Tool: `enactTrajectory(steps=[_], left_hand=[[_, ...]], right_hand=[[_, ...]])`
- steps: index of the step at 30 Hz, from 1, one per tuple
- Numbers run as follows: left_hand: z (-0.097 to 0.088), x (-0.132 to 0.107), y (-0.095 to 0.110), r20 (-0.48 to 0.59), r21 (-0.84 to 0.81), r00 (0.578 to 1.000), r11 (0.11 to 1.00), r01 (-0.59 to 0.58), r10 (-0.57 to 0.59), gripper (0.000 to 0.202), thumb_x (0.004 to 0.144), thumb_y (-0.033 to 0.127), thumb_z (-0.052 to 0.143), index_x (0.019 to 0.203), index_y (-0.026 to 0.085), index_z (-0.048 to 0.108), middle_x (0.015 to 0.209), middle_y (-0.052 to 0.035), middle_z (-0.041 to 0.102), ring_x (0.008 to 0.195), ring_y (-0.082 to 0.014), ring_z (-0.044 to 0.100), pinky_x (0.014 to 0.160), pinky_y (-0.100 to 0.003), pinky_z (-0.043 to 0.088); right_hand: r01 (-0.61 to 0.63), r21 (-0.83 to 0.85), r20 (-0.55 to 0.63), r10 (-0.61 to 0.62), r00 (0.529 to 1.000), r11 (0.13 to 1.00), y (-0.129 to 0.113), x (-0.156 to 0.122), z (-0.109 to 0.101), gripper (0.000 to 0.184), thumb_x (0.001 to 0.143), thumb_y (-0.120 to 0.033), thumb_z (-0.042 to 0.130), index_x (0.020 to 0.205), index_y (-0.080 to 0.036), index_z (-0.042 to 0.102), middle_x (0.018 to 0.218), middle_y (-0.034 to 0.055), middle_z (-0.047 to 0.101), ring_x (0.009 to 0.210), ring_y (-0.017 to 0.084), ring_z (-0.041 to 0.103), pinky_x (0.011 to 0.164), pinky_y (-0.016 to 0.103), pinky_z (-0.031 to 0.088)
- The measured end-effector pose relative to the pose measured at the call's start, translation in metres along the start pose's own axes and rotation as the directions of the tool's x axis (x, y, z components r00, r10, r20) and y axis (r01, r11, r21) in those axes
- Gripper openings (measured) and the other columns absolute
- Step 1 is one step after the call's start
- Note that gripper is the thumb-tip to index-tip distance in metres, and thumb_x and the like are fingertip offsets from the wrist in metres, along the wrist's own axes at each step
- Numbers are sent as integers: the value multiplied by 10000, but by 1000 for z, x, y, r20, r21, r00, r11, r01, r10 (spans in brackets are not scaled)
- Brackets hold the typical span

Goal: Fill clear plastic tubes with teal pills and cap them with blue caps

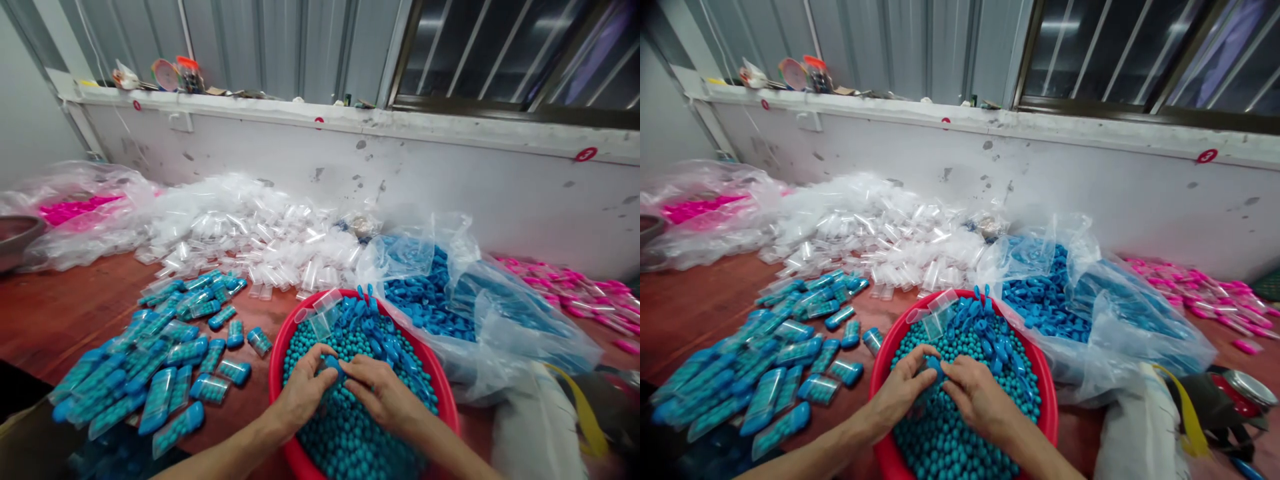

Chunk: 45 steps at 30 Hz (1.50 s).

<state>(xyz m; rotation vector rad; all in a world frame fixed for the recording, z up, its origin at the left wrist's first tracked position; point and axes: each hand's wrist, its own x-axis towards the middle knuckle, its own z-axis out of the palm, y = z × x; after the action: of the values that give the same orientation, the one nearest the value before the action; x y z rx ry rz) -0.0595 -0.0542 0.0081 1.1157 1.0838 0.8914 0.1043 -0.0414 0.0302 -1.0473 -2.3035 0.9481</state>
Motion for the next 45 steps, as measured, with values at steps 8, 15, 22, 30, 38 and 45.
enactTrajectory(steps=[8, 15, 22, 30, 38, 45], left_hand=[[0, 0, -7, 109, -2, 993, 999, -33, 33, 232, 764, 333, 492, 932, 206, 394, 563, 92, 386, 365, -34, 363, 332, -137, 360], [3, -2, -7, -49, -30, 999, 999, 17, -18, 335, 762, 327, 486, 1048, 196, 371, 628, 71, 434, 383, -41, 365, 341, -149, 311], [2, -5, 2, -47, -135, 992, 983, -121, 116, 445, 714, 308, 573, 1121, 168, 460, 935, -29, 572, 881, -172, 522, 768, -248, 417], [7, -9, 0, -65, -95, 993, 990, -102, 96, 313, 745, 295, 523, 1028, 171, 471, 869, -14, 578, 843, -166, 532, 781, -268, 414], [2, -7, -2, -4, -19, 988, 988, -155, 155, 509, 758, 268, 501, 1221, 159, 318, 1098, -62, 529, 983, -188, 497, 909, -307, 341], [5, -11, 3, 9, 55, 988, 986, -155, 154, 480, 762, 256, 473, 1210, 140, 343, 1071, -65, 539, 971, -198, 499, 892, -314, 345]], right_hand=[[-237, 689, -111, 423, 899, 685, 12, 20, 4, 364, 625, -325, 641, 939, -158, 567, 705, -15, 556, 581, 130, 524, 505, 250, 439], [-128, 283, -128, 170, 977, 951, -4, 10, 11, 286, 788, -275, 510, 1055, -189, 567, 1015, 55, 601, 935, 192, 546, 830, 328, 424], [-219, 103, -14, 222, 975, 970, -4, 2, 39, 1086, 528, -295, 763, 1369, -73, 113, 1379, 179, 262, 1262, 268, 256, 1022, 376, 261], [-156, 28, -161, 158, 974, 987, -18, 4, 42, 747, 608, -271, 639, 1264, -126, 311, 1138, 138, 519, 959, 254, 556, 812, 367, 449], [-185, -10, -154, 181, 971, 983, -15, 0, 39, 860, 609, -381, 670, 1309, -124, 242, 1121, 139, 535, 945, 257, 572, 766, 345, 467], [-178, -10, -119, 175, 977, 984, -16, -3, 35, 849, 591, -385, 683, 1287, -144, 262, 1081, 117, 560, 900, 250, 587, 726, 333, 467]])
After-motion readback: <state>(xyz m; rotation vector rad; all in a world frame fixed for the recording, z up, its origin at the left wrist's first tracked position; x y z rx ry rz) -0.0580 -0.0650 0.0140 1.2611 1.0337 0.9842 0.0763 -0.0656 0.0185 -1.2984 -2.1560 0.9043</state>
